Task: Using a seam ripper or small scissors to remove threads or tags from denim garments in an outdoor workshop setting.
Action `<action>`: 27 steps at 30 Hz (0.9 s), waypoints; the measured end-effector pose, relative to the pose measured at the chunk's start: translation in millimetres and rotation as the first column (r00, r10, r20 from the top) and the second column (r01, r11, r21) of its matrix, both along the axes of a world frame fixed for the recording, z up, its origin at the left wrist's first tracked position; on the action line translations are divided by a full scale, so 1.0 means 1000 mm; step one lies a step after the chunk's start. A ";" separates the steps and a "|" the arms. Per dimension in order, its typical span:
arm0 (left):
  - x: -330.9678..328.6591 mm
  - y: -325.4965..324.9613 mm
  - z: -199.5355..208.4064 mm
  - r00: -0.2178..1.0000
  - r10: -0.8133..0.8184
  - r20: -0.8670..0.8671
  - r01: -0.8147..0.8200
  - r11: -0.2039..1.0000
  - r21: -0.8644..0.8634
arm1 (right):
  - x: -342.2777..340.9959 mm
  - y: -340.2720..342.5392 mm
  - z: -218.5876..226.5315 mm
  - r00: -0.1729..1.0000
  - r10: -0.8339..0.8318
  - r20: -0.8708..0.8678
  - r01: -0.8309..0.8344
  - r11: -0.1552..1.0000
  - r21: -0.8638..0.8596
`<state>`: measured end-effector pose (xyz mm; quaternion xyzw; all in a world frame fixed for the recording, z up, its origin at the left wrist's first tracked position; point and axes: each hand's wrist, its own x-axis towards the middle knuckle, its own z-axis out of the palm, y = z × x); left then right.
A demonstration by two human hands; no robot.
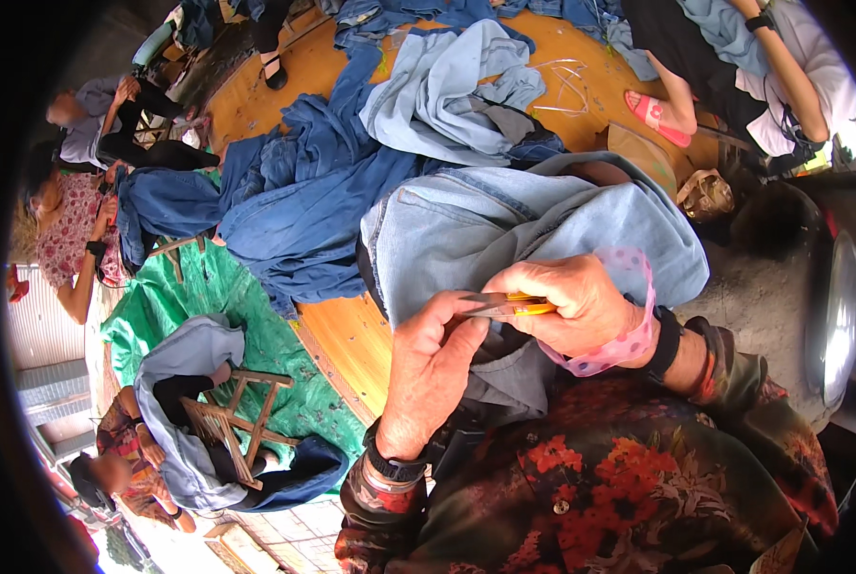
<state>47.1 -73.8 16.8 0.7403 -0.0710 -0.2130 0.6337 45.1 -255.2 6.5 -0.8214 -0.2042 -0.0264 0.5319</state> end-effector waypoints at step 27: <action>-0.002 -0.015 -0.006 0.989 0.147 0.008 -0.145 0.982 -0.125 | 0.007 0.005 0.005 0.978 -0.072 -0.195 0.064 0.997 -0.047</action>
